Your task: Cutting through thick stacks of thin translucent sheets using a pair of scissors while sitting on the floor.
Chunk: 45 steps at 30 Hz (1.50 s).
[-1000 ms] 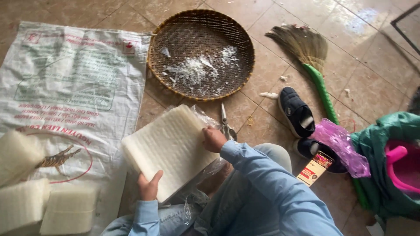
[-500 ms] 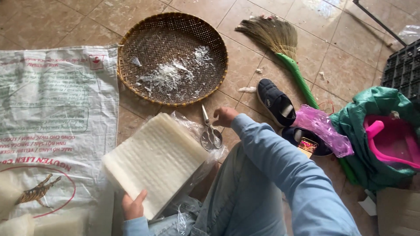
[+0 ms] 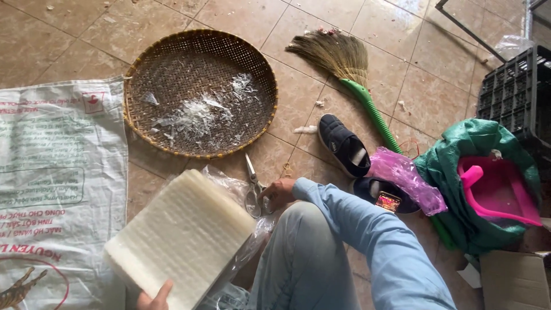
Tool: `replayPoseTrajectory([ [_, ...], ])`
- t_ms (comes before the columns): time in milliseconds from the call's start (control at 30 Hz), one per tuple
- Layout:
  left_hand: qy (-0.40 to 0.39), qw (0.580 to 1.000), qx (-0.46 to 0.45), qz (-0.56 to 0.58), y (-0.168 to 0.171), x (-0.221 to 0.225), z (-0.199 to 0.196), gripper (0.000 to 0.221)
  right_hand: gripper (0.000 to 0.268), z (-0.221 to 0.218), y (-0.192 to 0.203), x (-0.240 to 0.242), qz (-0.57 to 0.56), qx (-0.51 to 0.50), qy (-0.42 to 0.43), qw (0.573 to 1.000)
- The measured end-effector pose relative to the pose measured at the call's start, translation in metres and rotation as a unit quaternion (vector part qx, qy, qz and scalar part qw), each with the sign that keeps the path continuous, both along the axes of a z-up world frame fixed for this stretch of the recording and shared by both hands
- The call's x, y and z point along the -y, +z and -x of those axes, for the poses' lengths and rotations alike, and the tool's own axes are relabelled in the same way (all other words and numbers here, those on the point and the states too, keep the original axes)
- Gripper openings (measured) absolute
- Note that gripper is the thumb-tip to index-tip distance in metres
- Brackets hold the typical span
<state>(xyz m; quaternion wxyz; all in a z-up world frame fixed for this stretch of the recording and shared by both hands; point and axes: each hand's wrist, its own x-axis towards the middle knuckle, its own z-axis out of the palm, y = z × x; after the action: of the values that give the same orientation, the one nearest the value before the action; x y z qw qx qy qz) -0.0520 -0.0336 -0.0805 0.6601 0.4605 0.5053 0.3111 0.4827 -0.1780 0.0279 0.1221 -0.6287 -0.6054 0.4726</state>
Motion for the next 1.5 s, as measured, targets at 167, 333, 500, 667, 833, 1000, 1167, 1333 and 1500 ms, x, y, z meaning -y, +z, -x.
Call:
replayPoseTrajectory([
  [167,-0.033,0.992,-0.109,0.062,0.002,-0.005,0.005,0.058,0.030,-0.013,-0.071,0.012,-0.136,0.231,0.006,0.963],
  [333,0.011,0.989,-0.147,0.015,0.019,0.004,-0.008,0.054,0.033,-0.011,-0.064,0.021,-0.218,0.248,-0.007,0.944],
  [500,0.057,0.988,-0.143,-0.008,0.030,0.013,-0.015,0.052,0.034,-0.014,-0.067,0.024,-0.281,0.303,0.001,0.911],
  [667,0.076,0.978,-0.191,-0.035,0.009,0.018,-0.010,0.067,0.053,-0.012,-0.040,0.021,-0.049,-0.070,-0.366,0.927],
  [833,0.095,0.971,-0.218,0.013,0.033,0.022,-0.034,0.083,0.052,-0.055,-0.111,0.044,0.065,0.242,-0.177,0.952],
  [1000,0.104,0.983,-0.151,-0.005,0.047,0.026,-0.037,0.061,0.041,-0.040,-0.069,0.061,-0.062,0.305,-0.187,0.932],
  [1167,0.108,0.977,-0.184,0.005,0.045,0.028,-0.036,0.066,0.084,0.005,-0.035,0.057,-0.170,0.392,-0.154,0.891],
  [1333,0.124,0.977,-0.172,0.015,0.047,0.030,-0.036,0.068,0.088,0.040,0.005,0.033,-0.140,0.404,-0.250,0.869],
  [1500,0.118,0.979,-0.160,0.033,0.095,0.034,-0.052,0.060,0.093,0.025,-0.025,0.026,-0.041,0.385,-0.272,0.881],
])
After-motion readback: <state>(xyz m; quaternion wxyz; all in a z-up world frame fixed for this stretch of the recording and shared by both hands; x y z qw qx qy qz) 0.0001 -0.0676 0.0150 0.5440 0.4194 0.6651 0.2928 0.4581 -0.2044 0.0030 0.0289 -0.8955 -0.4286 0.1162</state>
